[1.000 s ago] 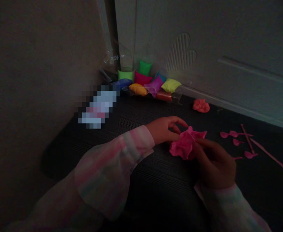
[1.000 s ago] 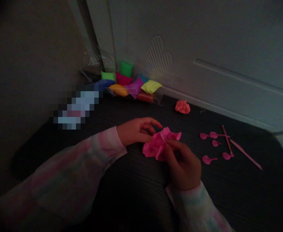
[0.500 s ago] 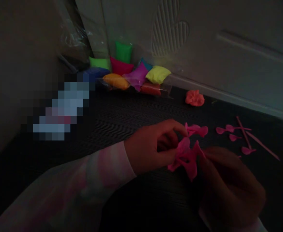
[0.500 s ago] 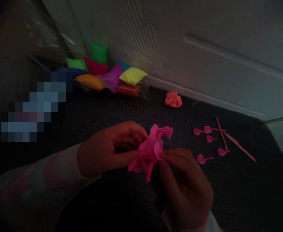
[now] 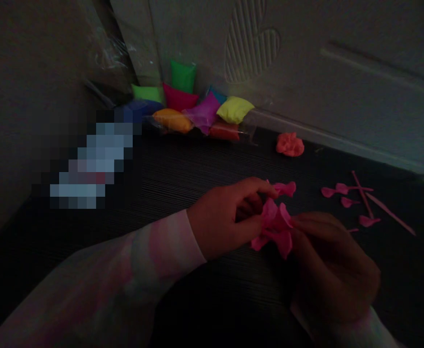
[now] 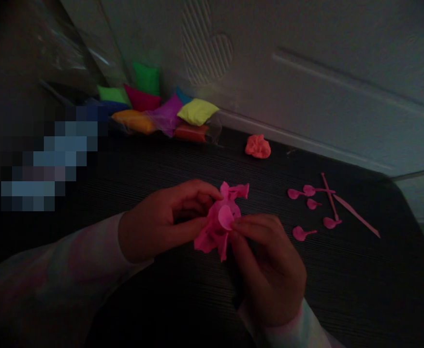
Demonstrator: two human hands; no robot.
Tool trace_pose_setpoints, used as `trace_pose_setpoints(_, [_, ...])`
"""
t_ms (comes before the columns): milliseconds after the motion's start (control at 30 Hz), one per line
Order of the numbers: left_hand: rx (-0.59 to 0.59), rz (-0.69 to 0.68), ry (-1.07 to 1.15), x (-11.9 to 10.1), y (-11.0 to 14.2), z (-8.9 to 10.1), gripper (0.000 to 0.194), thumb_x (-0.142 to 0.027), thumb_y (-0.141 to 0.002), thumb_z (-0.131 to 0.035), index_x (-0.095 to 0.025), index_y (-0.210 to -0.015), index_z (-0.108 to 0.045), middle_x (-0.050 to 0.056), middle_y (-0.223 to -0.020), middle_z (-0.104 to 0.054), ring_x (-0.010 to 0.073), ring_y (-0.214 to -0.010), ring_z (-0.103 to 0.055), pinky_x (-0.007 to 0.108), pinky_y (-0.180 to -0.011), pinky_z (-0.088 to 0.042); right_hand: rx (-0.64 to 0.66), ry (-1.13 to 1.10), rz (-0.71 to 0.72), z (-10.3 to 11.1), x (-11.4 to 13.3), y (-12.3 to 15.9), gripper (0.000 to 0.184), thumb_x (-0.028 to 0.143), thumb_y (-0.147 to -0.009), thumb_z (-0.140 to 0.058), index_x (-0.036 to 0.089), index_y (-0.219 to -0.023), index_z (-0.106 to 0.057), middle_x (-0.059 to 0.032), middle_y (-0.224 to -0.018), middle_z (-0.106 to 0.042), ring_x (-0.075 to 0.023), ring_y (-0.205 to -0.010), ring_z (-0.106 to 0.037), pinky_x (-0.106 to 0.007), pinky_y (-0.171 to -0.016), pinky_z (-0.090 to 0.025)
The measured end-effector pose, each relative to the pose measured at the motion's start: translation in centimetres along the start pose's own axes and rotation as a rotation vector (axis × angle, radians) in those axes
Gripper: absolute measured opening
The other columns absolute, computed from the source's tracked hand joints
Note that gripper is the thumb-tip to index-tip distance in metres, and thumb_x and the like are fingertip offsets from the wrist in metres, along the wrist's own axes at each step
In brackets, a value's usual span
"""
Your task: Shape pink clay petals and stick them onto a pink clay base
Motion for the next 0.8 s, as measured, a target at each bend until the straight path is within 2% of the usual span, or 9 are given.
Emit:
trace_pose_setpoints(233, [-0.017, 0.008, -0.049, -0.1, 0.05, 0.02, 0.03, -0.011, -0.067, -0.044, -0.019, -0.095, -0.046, 0.0, -0.085, -0.055, 0.0092, -0.07, -0.054, 0.022, -0.063, -0.045, -0.018, -0.019, 0.002, -0.33, -0.08, -0.01, 0.021, 0.006, -0.063, -0.053, 0.021, -0.078, -0.057, -0.0005, -0.076, -0.055, -0.0143, -0.072, -0.051, -0.031, -0.061, -0.04])
trace_pose_setpoints(800, [-0.091, 0.086, -0.138, 0.67, -0.07, 0.23, 0.047, -0.018, -0.059, -0.055, -0.02, -0.104, -0.041, 0.002, -0.085, -0.053, 0.0127, -0.073, -0.053, 0.028, -0.067, -0.044, 0.135, 0.217, 0.118, -0.81, 0.18, -0.16, 0.025, 0.009, -0.065, -0.05, 0.022, -0.086, -0.054, -0.0031, -0.081, -0.056, -0.0172, -0.075, -0.052, -0.033, -0.063, -0.041])
Point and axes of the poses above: each hand's wrist, its own y-axis away from the middle knuckle, its own z-axis out of the back of the hand, x = y × z, the point moved 4 cm from there along -y, towards the middle knuckle
